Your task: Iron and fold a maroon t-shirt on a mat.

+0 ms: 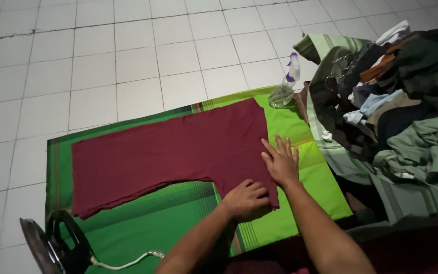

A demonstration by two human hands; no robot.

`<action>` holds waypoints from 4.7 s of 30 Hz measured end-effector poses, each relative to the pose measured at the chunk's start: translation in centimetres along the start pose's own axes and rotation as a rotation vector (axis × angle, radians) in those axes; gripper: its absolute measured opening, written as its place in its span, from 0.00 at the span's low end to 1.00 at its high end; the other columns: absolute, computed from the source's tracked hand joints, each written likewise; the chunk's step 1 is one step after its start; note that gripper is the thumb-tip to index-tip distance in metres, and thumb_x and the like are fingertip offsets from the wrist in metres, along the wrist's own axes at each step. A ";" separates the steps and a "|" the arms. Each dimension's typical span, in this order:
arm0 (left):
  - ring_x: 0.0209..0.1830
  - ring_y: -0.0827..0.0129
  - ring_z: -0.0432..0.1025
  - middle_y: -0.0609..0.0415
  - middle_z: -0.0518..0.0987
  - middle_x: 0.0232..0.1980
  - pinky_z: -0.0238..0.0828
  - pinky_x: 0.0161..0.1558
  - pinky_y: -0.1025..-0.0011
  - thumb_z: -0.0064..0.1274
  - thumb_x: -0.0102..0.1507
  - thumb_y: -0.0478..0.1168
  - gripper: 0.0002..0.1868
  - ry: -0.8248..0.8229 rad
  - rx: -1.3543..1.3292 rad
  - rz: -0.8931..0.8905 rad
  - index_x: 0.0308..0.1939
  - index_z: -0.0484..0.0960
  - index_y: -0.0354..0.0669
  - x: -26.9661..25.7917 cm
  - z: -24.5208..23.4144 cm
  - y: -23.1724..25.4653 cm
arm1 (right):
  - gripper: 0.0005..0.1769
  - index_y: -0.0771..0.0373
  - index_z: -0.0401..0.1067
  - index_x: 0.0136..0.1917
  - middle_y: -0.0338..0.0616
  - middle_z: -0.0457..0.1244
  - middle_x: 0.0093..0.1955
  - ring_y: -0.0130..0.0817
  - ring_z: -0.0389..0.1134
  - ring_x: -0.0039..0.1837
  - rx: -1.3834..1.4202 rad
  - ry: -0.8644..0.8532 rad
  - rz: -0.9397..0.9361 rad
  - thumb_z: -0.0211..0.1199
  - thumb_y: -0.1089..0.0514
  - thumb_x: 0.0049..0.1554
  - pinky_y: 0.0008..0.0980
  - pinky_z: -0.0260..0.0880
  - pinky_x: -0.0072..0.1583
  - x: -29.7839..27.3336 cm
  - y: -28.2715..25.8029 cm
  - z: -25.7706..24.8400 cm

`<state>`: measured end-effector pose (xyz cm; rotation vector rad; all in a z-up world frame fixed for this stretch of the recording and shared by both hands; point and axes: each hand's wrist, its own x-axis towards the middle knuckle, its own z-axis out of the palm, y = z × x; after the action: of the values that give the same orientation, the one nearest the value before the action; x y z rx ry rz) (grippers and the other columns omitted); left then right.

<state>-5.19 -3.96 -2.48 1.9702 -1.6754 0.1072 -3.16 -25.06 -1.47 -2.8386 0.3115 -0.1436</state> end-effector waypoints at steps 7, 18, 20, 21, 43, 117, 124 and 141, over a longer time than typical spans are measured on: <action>0.68 0.53 0.70 0.46 0.78 0.60 0.62 0.69 0.53 0.59 0.62 0.49 0.19 0.090 -0.053 -0.050 0.51 0.80 0.42 0.5 -0.5 2.0 | 0.28 0.30 0.61 0.76 0.44 0.49 0.82 0.52 0.43 0.83 0.008 0.066 -0.035 0.52 0.39 0.63 0.62 0.36 0.77 0.2 0.8 0.5; 0.68 0.54 0.71 0.46 0.80 0.63 0.65 0.69 0.55 0.53 0.65 0.43 0.18 0.015 -0.170 0.120 0.57 0.83 0.42 0.4 0.9 0.5 | 0.41 0.45 0.57 0.80 0.51 0.47 0.82 0.54 0.42 0.82 -0.038 0.109 0.030 0.55 0.30 0.59 0.63 0.37 0.76 1.3 -0.4 1.3; 0.64 0.54 0.73 0.47 0.81 0.59 0.68 0.67 0.56 0.54 0.67 0.44 0.15 0.005 -0.186 0.091 0.55 0.83 0.43 1.0 -1.3 0.3 | 0.40 0.44 0.55 0.80 0.50 0.46 0.83 0.53 0.41 0.83 -0.061 0.100 0.027 0.53 0.30 0.59 0.63 0.36 0.76 1.4 -0.2 1.7; 0.60 0.54 0.75 0.48 0.81 0.55 0.70 0.66 0.57 0.54 0.68 0.44 0.12 -0.008 -0.219 0.066 0.53 0.82 0.44 1.3 -2.3 0.5 | 0.40 0.43 0.54 0.80 0.49 0.45 0.84 0.53 0.40 0.84 -0.090 0.082 0.038 0.52 0.29 0.60 0.64 0.34 0.76 1.2 0.1 1.9; 0.84 0.54 0.35 0.49 0.44 0.85 0.26 0.76 0.40 0.41 0.63 0.70 0.48 -0.091 0.267 -0.893 0.81 0.50 0.55 -0.5 -3.4 -5.7 | 0.43 0.38 0.44 0.83 0.41 0.35 0.87 0.51 0.35 0.85 -0.155 -0.050 0.055 0.45 0.26 0.60 0.72 0.31 0.75 0.5 -5.5 2.3; 0.28 0.41 0.76 0.42 0.80 0.26 0.72 0.33 0.49 0.53 0.65 0.50 0.19 1.335 0.573 -1.586 0.26 0.79 0.40 -36.6 -25.5 -3.6 | 0.32 0.50 0.70 0.67 0.56 0.71 0.48 0.60 0.73 0.50 0.587 -0.101 -0.375 0.66 0.48 0.49 0.55 0.72 0.53 -1.2 -43.1 5.8; 0.29 0.37 0.74 0.37 0.78 0.27 0.70 0.32 0.45 0.52 0.66 0.48 0.18 1.116 0.529 -1.364 0.27 0.79 0.39 -26.2 -23.0 -10.2 | 0.33 0.46 0.72 0.67 0.52 0.72 0.49 0.58 0.73 0.52 0.504 0.022 -0.126 0.67 0.47 0.47 0.54 0.72 0.57 4.2 -34.3 1.6; 0.40 0.37 0.76 0.35 0.82 0.39 0.72 0.40 0.45 0.55 0.65 0.51 0.17 0.613 0.041 -1.088 0.43 0.84 0.39 -2.2 -10.9 -10.2 | 0.35 0.49 0.69 0.68 0.55 0.71 0.51 0.60 0.72 0.54 0.385 0.142 0.276 0.69 0.47 0.47 0.54 0.71 0.57 4.7 -12.0 -6.7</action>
<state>6.91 3.71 2.34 2.2825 -0.1340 0.2908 2.89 -16.63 8.68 -2.3832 0.6286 -0.3110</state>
